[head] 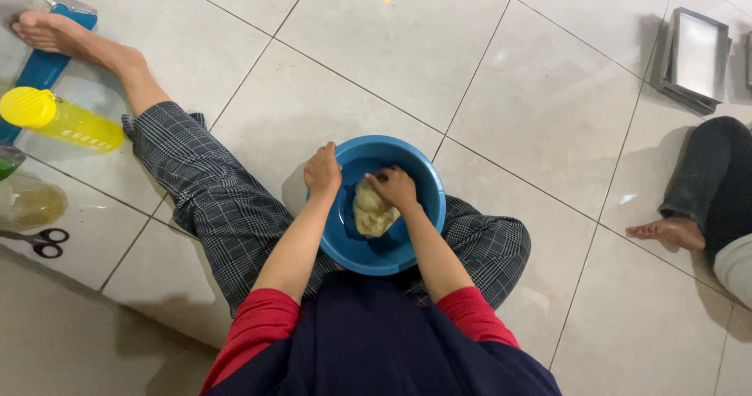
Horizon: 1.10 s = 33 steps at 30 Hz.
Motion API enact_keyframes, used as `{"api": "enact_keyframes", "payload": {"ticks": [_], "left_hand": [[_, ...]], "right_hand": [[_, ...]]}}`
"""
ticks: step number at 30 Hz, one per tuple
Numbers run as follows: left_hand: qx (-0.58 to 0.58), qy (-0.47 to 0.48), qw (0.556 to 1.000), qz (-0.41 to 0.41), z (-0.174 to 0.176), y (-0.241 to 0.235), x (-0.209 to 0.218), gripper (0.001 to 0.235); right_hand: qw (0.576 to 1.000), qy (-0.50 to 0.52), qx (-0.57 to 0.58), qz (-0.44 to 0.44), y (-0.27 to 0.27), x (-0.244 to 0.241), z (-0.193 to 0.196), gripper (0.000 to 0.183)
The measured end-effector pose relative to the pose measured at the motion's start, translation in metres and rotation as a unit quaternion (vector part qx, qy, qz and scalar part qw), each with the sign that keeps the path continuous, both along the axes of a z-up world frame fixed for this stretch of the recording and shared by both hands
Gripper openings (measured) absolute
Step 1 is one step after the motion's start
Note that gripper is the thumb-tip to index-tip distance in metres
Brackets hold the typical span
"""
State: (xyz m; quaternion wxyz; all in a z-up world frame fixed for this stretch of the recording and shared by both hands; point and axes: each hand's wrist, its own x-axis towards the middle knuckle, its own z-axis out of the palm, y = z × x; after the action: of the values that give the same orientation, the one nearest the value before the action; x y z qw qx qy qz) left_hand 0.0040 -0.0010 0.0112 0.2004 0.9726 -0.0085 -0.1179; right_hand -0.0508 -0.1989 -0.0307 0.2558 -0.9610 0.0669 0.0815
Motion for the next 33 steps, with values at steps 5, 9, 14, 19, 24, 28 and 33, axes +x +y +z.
{"api": "enact_keyframes", "payload": {"ticks": [5,9,14,19,24,28,33], "left_hand": [[-0.002,0.002,1.0,-0.003,0.005,0.0,-0.002,0.03],[-0.017,0.002,1.0,-0.002,0.011,0.001,-0.006,0.027],[-0.015,-0.001,1.0,-0.004,0.002,0.002,-0.004,0.031],[0.007,-0.023,1.0,-0.014,-0.007,0.0,-0.003,0.034],[-0.005,-0.02,1.0,-0.002,-0.01,0.007,-0.009,0.035],[-0.014,-0.028,1.0,-0.002,-0.021,0.011,-0.01,0.038],[0.009,-0.026,1.0,-0.001,-0.02,0.004,-0.004,0.035]], "right_hand": [[0.997,0.077,0.021,-0.001,0.011,-0.009,0.01,0.066],[0.996,0.078,0.037,0.009,0.027,-0.03,0.015,0.057],[0.992,0.015,0.125,0.027,0.023,-0.055,-0.016,0.045],[0.987,0.098,0.032,0.122,0.05,-0.086,0.043,0.064],[0.953,0.107,-0.146,0.244,0.088,-0.119,0.072,0.047],[0.95,0.077,-0.18,0.242,0.09,-0.116,0.071,0.046],[0.967,0.071,-0.147,0.195,0.084,-0.093,0.039,0.055]]}}
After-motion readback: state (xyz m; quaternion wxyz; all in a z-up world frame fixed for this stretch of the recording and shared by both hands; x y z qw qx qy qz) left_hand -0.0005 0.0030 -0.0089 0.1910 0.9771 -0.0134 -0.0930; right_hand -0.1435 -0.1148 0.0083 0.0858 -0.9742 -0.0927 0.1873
